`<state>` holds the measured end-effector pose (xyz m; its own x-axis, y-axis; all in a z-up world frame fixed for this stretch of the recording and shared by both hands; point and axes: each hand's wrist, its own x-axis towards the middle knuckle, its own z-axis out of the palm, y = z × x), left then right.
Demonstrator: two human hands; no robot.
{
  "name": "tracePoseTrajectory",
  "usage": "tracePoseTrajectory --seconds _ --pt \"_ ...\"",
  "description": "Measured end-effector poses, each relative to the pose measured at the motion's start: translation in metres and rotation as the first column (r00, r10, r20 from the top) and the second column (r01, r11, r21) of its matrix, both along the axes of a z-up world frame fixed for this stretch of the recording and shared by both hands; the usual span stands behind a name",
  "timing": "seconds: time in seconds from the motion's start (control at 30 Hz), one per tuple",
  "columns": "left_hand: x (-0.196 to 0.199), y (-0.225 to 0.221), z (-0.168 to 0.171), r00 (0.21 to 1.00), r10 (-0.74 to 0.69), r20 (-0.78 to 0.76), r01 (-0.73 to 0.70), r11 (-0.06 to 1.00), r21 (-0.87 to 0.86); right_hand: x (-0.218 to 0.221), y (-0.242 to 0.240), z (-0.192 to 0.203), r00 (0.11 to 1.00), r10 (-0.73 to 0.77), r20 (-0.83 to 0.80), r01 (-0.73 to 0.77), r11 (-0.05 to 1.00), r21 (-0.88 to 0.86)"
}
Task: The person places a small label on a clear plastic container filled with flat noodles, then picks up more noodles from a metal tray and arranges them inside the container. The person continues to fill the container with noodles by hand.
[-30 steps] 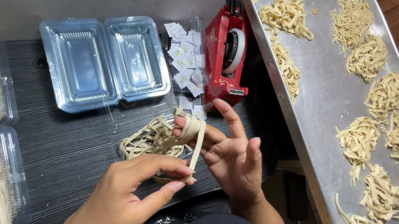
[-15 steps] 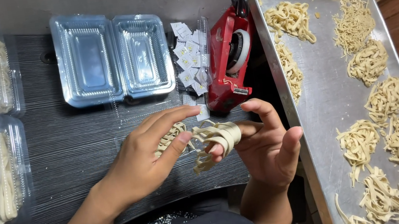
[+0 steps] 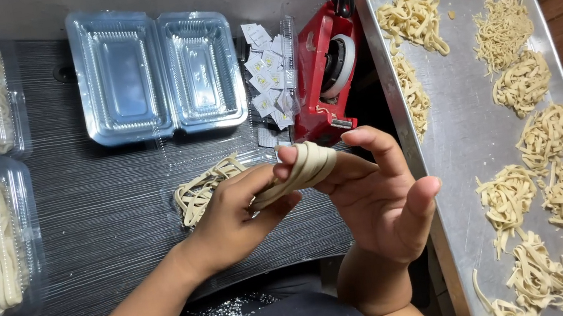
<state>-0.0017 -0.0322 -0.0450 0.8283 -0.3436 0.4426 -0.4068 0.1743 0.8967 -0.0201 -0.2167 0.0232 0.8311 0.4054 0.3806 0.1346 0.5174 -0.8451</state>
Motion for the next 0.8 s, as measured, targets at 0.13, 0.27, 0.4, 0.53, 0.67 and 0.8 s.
tracePoseTrajectory --seconds 0.13,0.27,0.4,0.53,0.67,0.8 --pt "0.000 0.006 -0.011 0.996 -0.050 -0.070 0.053 0.998 0.039 0.002 0.000 0.008 0.997 -0.012 0.077 0.015 0.999 -0.032" --pt "-0.001 0.015 -0.019 0.990 0.000 -0.139 0.015 0.994 0.109 0.003 -0.008 0.014 0.990 -0.044 0.135 0.049 0.998 -0.033" --pt "0.001 0.026 -0.013 0.986 0.051 -0.159 -0.004 0.959 0.282 0.005 -0.020 0.012 0.992 -0.072 0.102 0.072 0.997 0.000" --pt "0.003 0.024 0.009 0.993 -0.011 -0.116 0.038 0.972 0.233 0.011 -0.017 0.011 0.997 -0.022 0.075 0.021 1.000 0.009" --pt "0.005 0.012 0.023 0.996 0.027 0.080 -0.041 0.983 0.181 0.014 -0.013 0.009 0.998 0.000 0.058 0.000 1.000 0.013" --pt "0.002 0.007 0.018 0.968 0.074 0.238 -0.080 0.997 0.014 0.016 -0.012 0.011 0.998 0.003 0.061 -0.004 1.000 0.015"
